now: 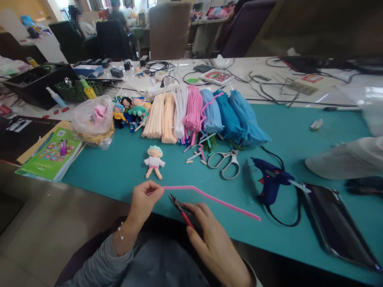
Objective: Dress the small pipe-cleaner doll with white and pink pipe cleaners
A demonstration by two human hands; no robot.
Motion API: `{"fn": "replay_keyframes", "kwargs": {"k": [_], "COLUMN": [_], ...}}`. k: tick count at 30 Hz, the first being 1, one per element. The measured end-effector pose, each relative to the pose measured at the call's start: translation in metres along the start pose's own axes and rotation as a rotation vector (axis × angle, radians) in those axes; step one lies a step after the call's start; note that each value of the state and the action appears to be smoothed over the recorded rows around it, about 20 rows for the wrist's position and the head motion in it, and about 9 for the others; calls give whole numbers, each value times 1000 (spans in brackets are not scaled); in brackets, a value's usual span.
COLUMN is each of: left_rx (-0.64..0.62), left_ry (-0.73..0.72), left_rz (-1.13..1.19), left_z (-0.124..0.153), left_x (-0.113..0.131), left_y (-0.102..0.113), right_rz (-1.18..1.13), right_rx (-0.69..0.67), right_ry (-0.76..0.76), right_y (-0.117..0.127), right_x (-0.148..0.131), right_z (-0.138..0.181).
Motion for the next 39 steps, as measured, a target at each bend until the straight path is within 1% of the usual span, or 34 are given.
{"fn": "replay_keyframes", "kwargs": {"k": [3,8,20,28,39], "left_rx": [-36,-68,-65,-56,-75], "left_ry": [0,-4,1,12,15], "left_rz": [-15,-22,-51,-34,-33], "left_z": [2,4,4,4,4], "left_x": [0,0,0,0,1], "left_y": [-3,-5,-7,-7,-8], "right_rz": [-12,-30,36,71,143], "right_rx": [24,23,85,96,88], "right_ry": [-19,-14,65,108,124], "right_y": [-3,-2,-5,-6,-2], "right_x": [1,0,1,3,3], "right_z": [-2,-7,-7,-5,-5]}}
Point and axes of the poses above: each hand's wrist, its own z-axis away from the middle knuckle, its own y-axis out of the back of the hand, x = y × z, the point moved 1 cm from there along -z, towards the middle knuckle, and after that the axes turned 11 degrees about y, right-handed, at the moved point
